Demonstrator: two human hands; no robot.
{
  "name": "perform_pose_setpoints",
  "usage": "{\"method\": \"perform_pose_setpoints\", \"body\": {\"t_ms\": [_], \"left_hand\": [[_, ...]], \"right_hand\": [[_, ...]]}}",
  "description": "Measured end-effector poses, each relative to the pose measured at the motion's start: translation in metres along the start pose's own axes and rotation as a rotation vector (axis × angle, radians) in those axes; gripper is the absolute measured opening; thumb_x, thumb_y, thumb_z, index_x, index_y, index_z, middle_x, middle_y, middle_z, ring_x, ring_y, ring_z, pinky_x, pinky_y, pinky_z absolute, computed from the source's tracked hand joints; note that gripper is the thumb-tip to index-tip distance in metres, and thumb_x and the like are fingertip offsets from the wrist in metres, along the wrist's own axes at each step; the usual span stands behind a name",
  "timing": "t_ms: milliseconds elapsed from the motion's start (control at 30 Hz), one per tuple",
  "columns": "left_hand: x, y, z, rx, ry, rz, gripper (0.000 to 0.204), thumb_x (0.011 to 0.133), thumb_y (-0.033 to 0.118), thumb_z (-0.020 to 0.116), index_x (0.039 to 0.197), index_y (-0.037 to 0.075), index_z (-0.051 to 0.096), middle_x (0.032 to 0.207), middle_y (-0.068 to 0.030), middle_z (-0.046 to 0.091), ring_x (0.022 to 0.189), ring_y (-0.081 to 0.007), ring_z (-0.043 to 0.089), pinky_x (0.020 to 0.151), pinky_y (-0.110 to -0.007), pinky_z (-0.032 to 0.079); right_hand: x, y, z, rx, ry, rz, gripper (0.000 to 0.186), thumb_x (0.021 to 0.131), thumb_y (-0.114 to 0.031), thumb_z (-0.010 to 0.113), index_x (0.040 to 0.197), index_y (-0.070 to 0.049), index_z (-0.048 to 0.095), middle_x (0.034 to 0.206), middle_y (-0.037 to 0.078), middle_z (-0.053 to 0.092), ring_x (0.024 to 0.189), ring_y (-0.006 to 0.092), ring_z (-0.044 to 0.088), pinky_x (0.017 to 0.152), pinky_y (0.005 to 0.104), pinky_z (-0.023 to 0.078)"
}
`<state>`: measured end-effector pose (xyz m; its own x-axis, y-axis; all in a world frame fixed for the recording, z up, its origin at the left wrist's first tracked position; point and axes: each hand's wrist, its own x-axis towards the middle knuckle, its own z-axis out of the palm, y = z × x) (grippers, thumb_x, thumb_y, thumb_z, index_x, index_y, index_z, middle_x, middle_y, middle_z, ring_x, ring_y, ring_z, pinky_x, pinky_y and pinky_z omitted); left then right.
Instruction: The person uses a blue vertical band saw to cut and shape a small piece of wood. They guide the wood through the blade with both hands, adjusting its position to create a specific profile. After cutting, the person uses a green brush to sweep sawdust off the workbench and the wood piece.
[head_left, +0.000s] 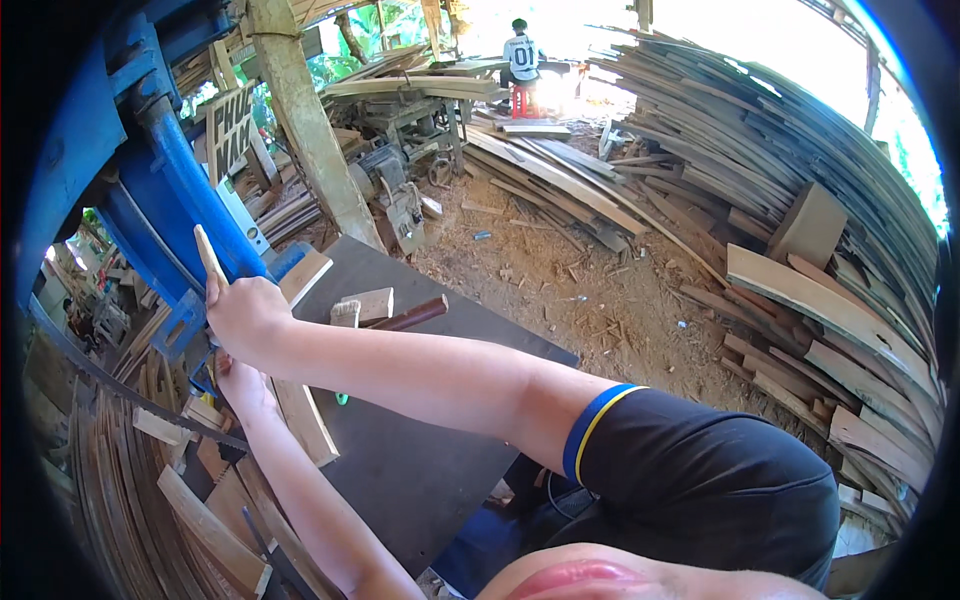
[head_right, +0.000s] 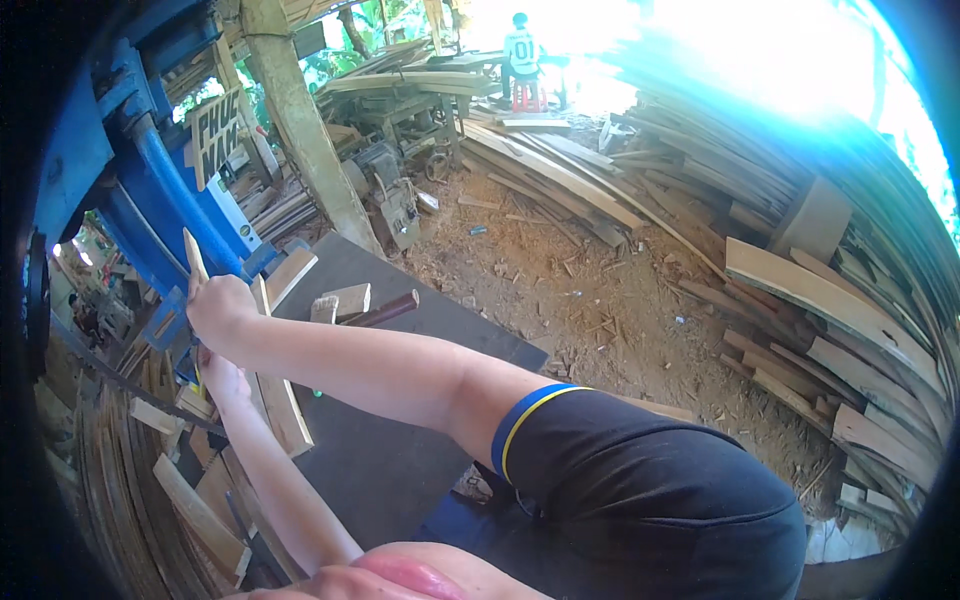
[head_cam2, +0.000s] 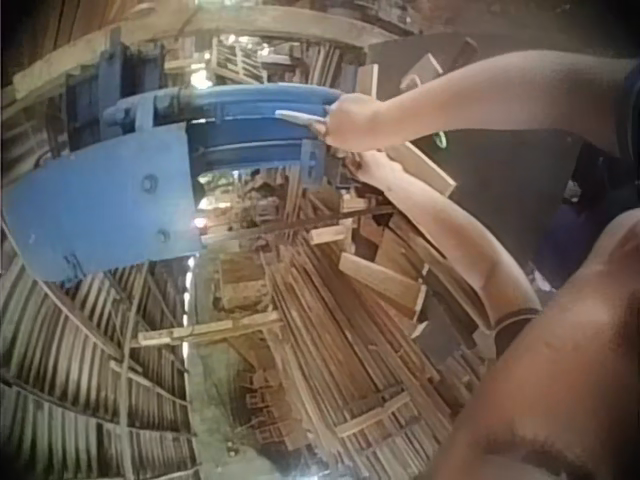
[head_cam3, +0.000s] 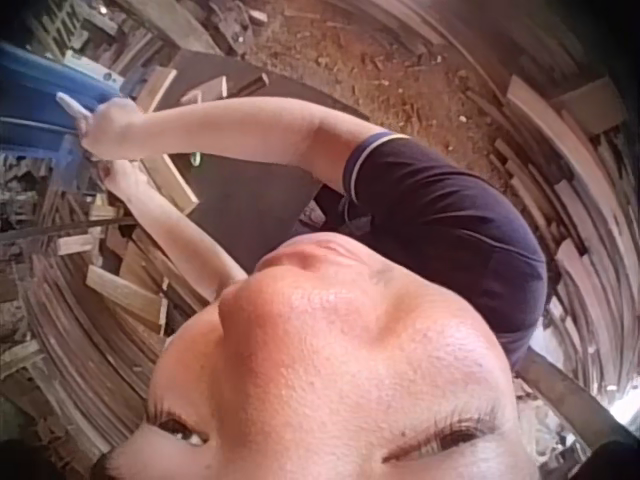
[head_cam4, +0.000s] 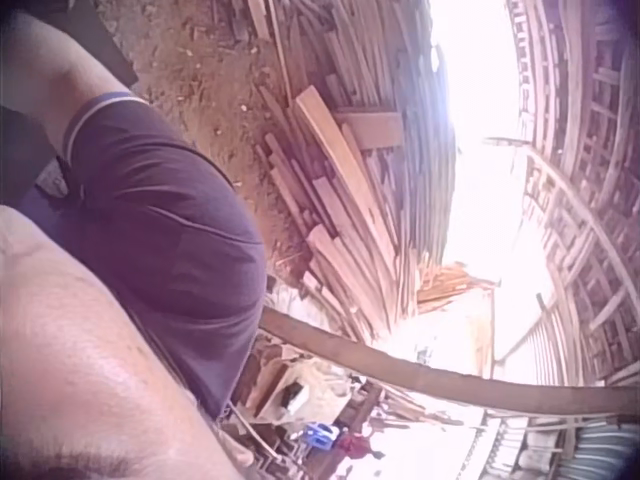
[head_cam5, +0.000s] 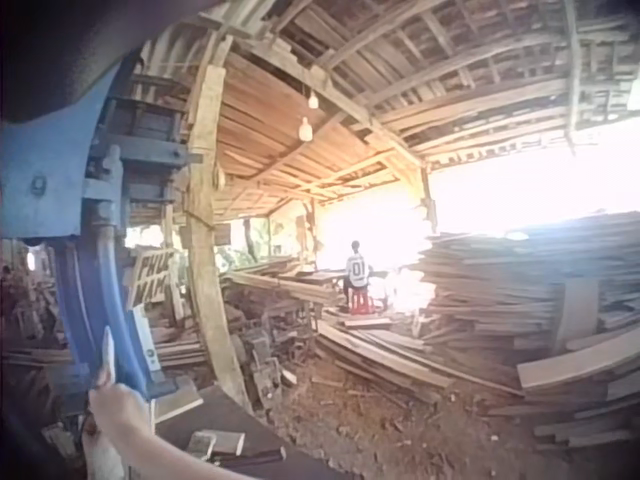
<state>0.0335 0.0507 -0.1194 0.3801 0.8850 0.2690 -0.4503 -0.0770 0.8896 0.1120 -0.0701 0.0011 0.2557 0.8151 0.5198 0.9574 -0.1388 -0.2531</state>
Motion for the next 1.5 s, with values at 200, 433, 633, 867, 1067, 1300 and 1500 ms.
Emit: {"method": "perform_pose_setpoints", "body": {"t_ms": [200, 433, 633, 867, 1067, 1300, 1500], "left_hand": [[0.004, 0.008, 0.003, -0.019, -0.059, 0.059, 0.036, 0.090, 0.025, 0.071, 0.119, 0.006, 0.061, 0.120, -0.0083, 0.065, 0.106, -0.0165, 0.063, 0.089, -0.032, 0.049], [-0.034, 0.038, 0.033, 0.098, 0.116, -0.067, 0.049, 0.088, 0.042, 0.075, 0.118, 0.007, 0.060, 0.120, -0.0073, 0.065, 0.101, -0.0158, 0.061, 0.086, -0.033, 0.047], [-0.020, 0.024, 0.016, 0.047, 0.056, -0.014, 0.042, 0.089, 0.042, 0.073, 0.112, 0.009, 0.058, 0.114, -0.0038, 0.066, 0.093, -0.0148, 0.063, 0.076, -0.031, 0.049], [-0.029, 0.035, 0.030, 0.091, 0.111, -0.065, 0.044, 0.089, 0.041, 0.073, 0.117, 0.009, 0.061, 0.116, -0.0052, 0.068, 0.097, -0.0125, 0.063, 0.082, -0.029, 0.047], [-0.038, 0.043, 0.028, 0.106, 0.101, -0.081, 0.047, 0.089, 0.043, 0.073, 0.121, 0.009, 0.061, 0.120, -0.0044, 0.067, 0.101, -0.0124, 0.063, 0.086, -0.030, 0.045], [-0.033, 0.044, 0.024, 0.112, 0.106, -0.071, 0.049, 0.088, 0.044, 0.074, 0.121, 0.009, 0.061, 0.120, -0.0043, 0.068, 0.100, -0.0118, 0.063, 0.089, -0.029, 0.045], [-0.032, 0.042, 0.034, 0.111, 0.095, -0.067, 0.047, 0.088, 0.043, 0.074, 0.119, 0.009, 0.061, 0.119, -0.0023, 0.068, 0.100, -0.0123, 0.064, 0.089, -0.030, 0.045]], "right_hand": [[-0.059, 0.006, -0.018, -0.184, -0.085, -0.105, 0.071, 0.084, -0.015, 0.061, 0.146, 0.007, 0.035, 0.081, 0.010, 0.072, 0.072, 0.0252, 0.072, 0.055, 0.0365, 0.057], [-0.115, 0.018, -0.068, -0.163, -0.174, -0.139, 0.072, 0.082, -0.015, 0.060, 0.147, 0.004, 0.036, 0.078, 0.009, 0.071, 0.066, 0.0252, 0.071, 0.054, 0.0358, 0.056], [-0.040, 0.017, -0.033, -0.133, -0.099, -0.135, 0.067, 0.088, -0.020, 0.057, 0.149, -0.001, 0.037, 0.090, 0.013, 0.072, 0.074, 0.0274, 0.072, 0.055, 0.0368, 0.056], [-0.084, 0.027, -0.053, -0.153, -0.206, -0.115, 0.071, 0.090, -0.017, 0.055, 0.153, -0.003, 0.027, 0.082, 0.012, 0.071, 0.073, 0.0290, 0.072, 0.060, 0.0384, 0.058], [-0.171, 0.039, -0.086, -0.162, -0.260, -0.130, 0.074, 0.088, -0.017, 0.057, 0.153, 0.000, 0.026, 0.068, 0.010, 0.067, 0.057, 0.0266, 0.068, 0.051, 0.0383, 0.054], [-0.118, 0.039, -0.065, -0.182, -0.120, -0.170, 0.065, 0.095, -0.026, 0.055, 0.152, -0.005, 0.031, 0.062, 0.010, 0.064, 0.053, 0.0272, 0.065, 0.047, 0.0394, 0.051], [-0.112, 0.043, -0.050, -0.190, -0.109, -0.145, 0.067, 0.095, -0.026, 0.054, 0.153, -0.003, 0.029, 0.061, 0.009, 0.064, 0.052, 0.0275, 0.065, 0.047, 0.0390, 0.051]]}}
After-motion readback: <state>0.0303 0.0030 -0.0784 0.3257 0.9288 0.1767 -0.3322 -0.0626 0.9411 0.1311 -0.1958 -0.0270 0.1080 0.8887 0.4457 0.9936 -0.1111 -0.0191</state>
